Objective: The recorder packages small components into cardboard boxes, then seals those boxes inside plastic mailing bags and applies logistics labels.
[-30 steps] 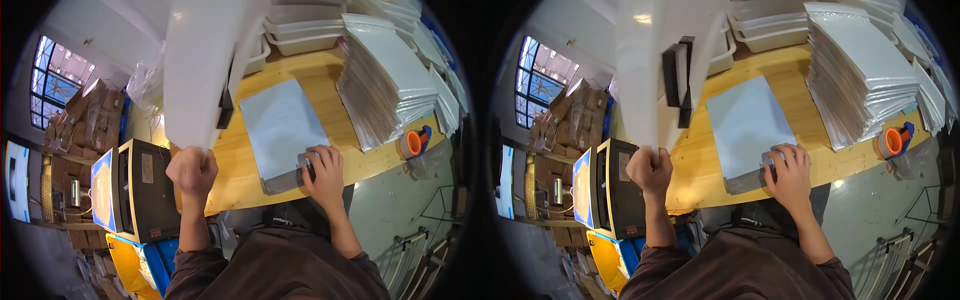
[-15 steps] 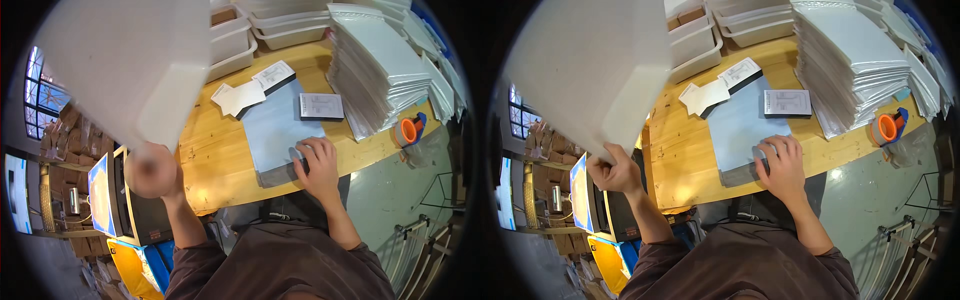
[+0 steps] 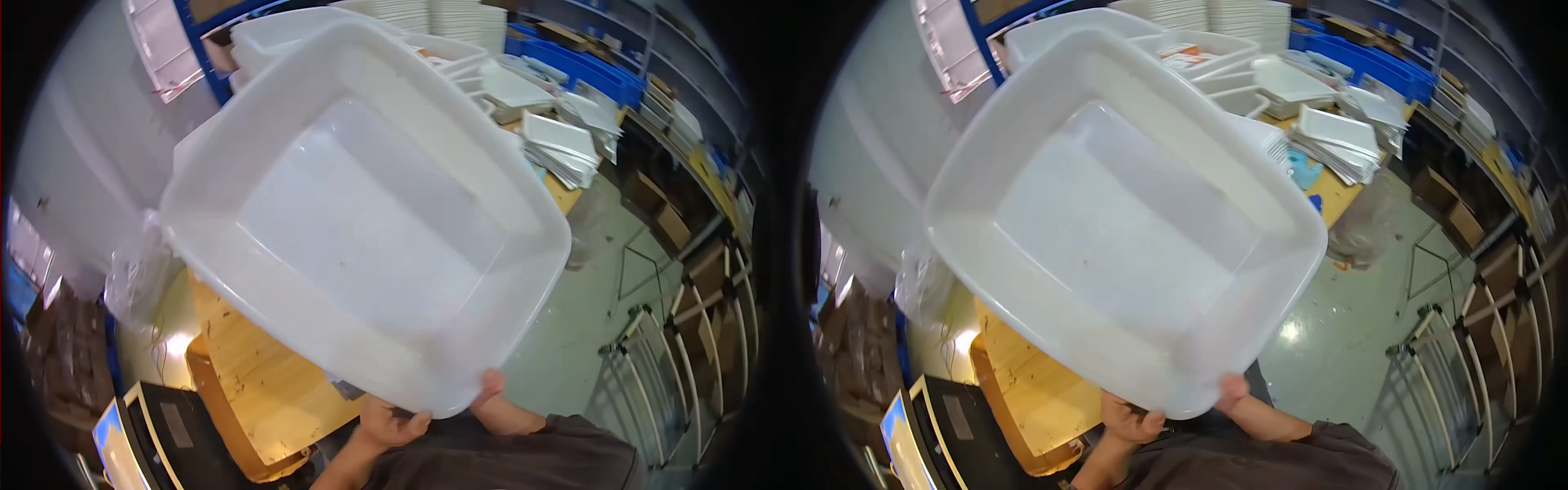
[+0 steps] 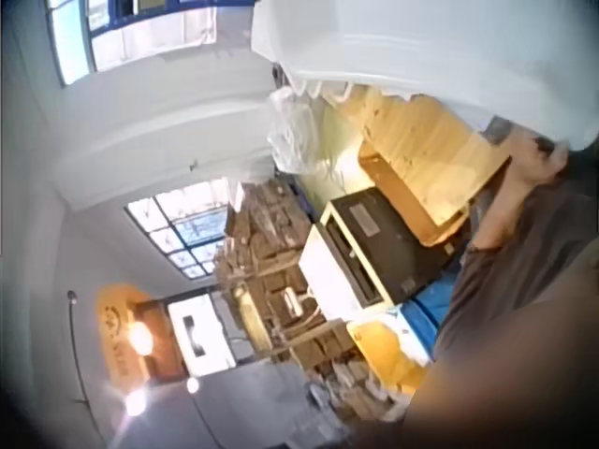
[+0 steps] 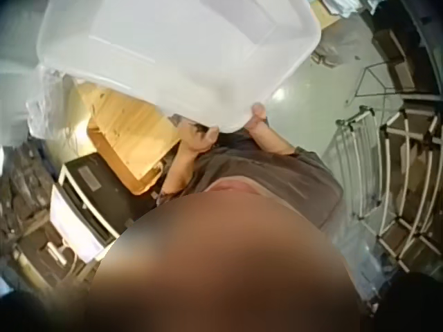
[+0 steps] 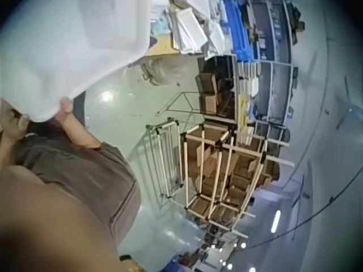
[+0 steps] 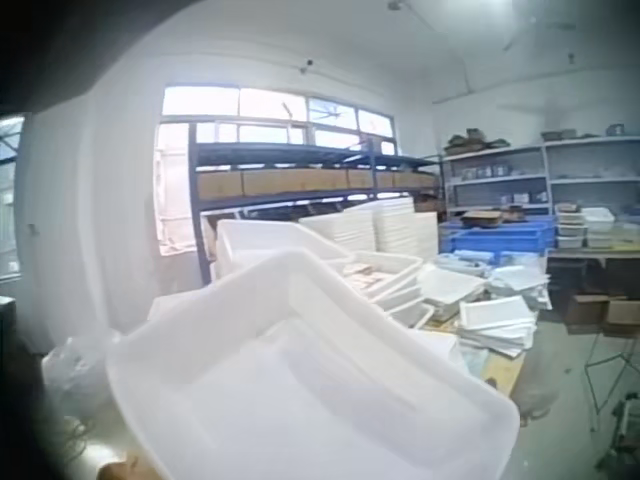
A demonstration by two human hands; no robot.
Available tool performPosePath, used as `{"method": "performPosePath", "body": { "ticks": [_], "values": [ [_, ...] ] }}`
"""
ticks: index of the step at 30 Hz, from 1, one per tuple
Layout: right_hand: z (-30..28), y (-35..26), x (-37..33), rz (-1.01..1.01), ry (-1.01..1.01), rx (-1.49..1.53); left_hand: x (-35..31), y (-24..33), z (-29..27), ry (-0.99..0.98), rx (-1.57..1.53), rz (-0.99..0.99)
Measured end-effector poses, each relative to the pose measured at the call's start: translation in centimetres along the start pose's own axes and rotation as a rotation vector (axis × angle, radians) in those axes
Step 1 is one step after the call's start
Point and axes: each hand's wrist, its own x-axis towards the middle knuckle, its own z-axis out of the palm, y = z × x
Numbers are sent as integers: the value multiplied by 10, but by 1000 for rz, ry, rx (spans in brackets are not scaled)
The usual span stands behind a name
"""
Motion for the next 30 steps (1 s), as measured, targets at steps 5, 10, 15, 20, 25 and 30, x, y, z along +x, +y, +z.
{"method": "performPosePath", "body": {
  "ticks": [5, 10, 15, 20, 25, 30],
  "values": [
    [47, -84, 40, -201, 25, -218, 59, -50, -54, -67, -109, -237],
    [-38, -100, 12, -130, 40, 164, 56, -190, -134, -155, 877, -172],
    [0, -164, 102, -442, 210, -96, 18, -294, -174, -158, 824, -229],
    [11, -208, 156, -615, 495, -409, 42, -253, -145, -146, 740, -199],
    [46, -226, 206, -685, 341, -482, 47, -227, -134, -78, 774, -286],
    [51, -223, 253, -650, 414, -509, 41, -228, -138, -34, 778, -242]
  ]
}}
